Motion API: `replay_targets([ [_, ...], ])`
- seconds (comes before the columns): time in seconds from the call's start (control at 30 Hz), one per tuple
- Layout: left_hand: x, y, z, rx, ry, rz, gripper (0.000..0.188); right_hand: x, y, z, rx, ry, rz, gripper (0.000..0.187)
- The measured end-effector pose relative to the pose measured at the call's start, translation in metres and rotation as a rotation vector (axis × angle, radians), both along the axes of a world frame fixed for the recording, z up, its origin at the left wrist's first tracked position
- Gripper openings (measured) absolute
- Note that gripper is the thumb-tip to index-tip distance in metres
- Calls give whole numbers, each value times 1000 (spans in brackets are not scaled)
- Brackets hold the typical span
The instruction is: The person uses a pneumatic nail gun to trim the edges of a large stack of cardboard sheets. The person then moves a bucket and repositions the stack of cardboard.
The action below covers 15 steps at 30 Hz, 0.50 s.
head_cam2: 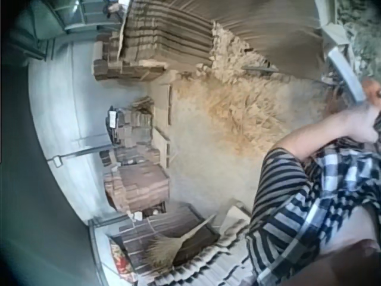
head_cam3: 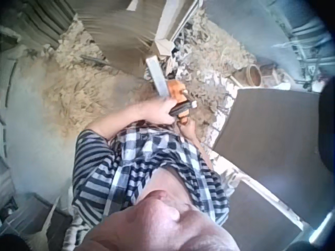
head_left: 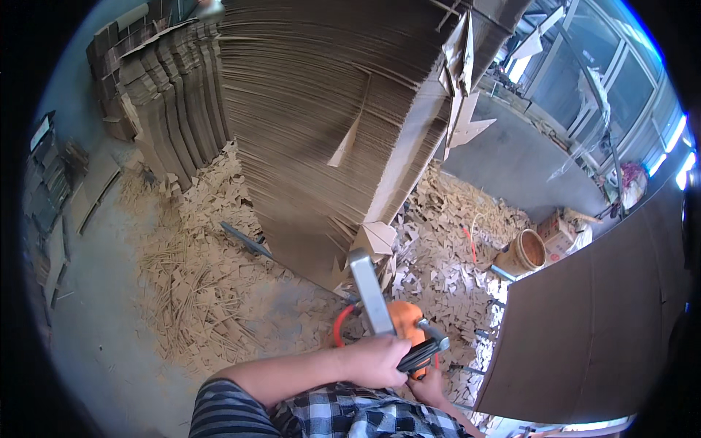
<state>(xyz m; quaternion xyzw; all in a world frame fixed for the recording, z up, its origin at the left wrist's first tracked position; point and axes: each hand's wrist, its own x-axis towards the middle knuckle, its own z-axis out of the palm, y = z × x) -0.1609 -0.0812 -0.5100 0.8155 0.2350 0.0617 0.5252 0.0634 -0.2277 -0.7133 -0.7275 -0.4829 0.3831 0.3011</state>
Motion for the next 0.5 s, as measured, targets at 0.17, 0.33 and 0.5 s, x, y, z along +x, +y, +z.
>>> replay_targets([
  [0.17, 13, 32, -24, 186, 39, 155, 24, -23, 30, 6, -79, -127, -92, 21],
  [0.33, 22, 40, -65, 30, 172, 265, 38, -22, 5, -22, -244, -226, -53, 26],
  [0.5, 26, 19, -75, 62, 196, 163, 33, -37, -17, -18, -264, -162, -84, 33],
])
